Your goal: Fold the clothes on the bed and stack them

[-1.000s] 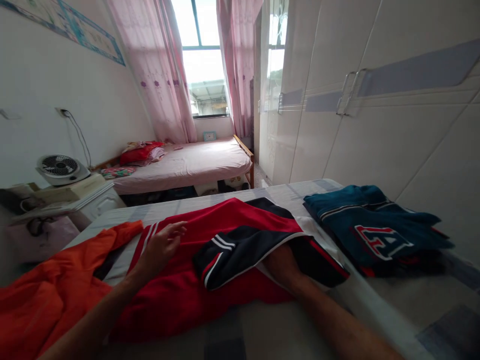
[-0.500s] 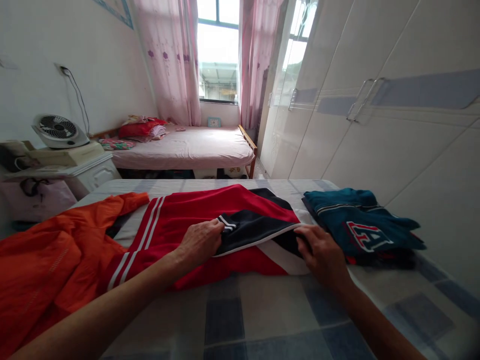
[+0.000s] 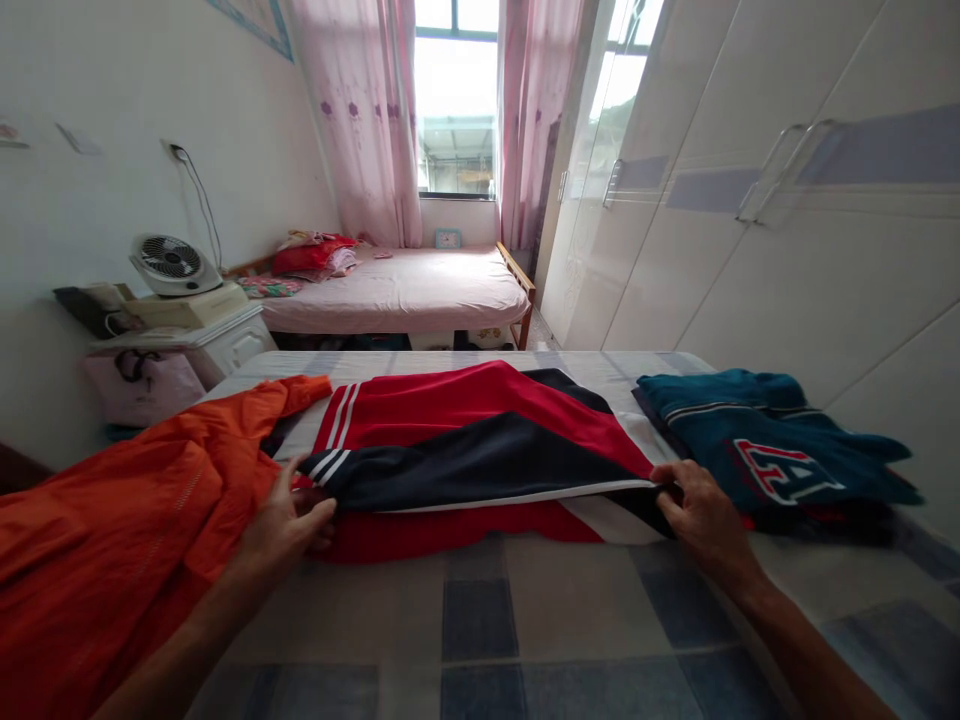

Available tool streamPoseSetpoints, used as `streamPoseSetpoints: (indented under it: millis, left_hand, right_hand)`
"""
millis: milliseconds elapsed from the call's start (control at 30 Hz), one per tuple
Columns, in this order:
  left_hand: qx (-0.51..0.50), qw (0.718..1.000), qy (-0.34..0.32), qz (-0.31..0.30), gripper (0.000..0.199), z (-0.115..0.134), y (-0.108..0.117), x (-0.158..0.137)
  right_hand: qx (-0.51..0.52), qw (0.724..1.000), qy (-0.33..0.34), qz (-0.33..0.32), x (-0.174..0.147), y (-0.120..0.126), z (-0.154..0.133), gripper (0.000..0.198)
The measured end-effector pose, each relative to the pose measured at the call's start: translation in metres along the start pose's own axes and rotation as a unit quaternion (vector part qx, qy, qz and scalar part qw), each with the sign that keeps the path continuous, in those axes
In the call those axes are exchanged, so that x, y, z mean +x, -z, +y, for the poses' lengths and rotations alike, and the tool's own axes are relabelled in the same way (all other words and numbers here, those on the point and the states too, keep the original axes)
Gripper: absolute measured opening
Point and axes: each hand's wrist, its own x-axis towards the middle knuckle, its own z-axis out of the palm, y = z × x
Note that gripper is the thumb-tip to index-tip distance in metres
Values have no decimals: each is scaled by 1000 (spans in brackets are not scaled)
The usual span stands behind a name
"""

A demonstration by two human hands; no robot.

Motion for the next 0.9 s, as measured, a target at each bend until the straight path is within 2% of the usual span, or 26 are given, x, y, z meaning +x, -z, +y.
streamPoseSetpoints:
  millis: [67, 133, 200, 233, 267, 333, 400, 500, 600, 667, 767, 833, 900]
  left_hand:
    - [129, 984, -109, 54, 57, -3, 7, -8]
    - [264, 922, -271, 88, 48, -4, 14, -13]
    - [350, 835, -421, 47, 51, -6, 20, -15]
    - [382, 795, -471, 10, 56, -10, 22, -15]
    - [409, 762, -501, -25, 60, -14, 24, -14]
    - [451, 728, -513, -59, 63, -24, 27, -9]
    - [471, 718, -509, -57, 66, -34, 27, -2]
    - [480, 714, -508, -39, 64, -42, 26, 9]
    - [467, 734, -492, -27, 57, -35, 28, 19]
    - [449, 752, -483, -13, 53, -22, 35, 22]
    - [426, 770, -475, 31, 52, -2, 55, 18]
    - [422, 762, -490, 41, 53, 2, 67, 9]
    - [431, 739, -517, 20, 55, -5, 73, -4]
  right_hand:
    - [-9, 1000, 6, 3, -3, 1, 1, 12]
    - [-31, 999, 31, 15, -8, 4, 1, 11]
    - [-54, 995, 83, 23, -14, 10, 0, 14]
    - [-64, 991, 113, 20, -19, 14, -2, 19]
    - [-74, 987, 145, 9, -23, 17, -4, 27]
    - [-99, 973, 204, -30, -31, 22, -8, 52]
    - [-134, 959, 240, -62, -36, 21, -9, 66]
    - [-198, 946, 246, -74, -35, 13, -4, 57]
    - [-235, 935, 254, -80, -21, 12, 0, 50]
    - [-237, 934, 261, -62, -8, 23, -2, 47]
    - [-231, 940, 250, 11, 5, 54, -7, 46]
    - [-216, 942, 255, 43, 2, 73, -6, 48]
    - [-198, 942, 269, 37, -11, 81, 2, 50]
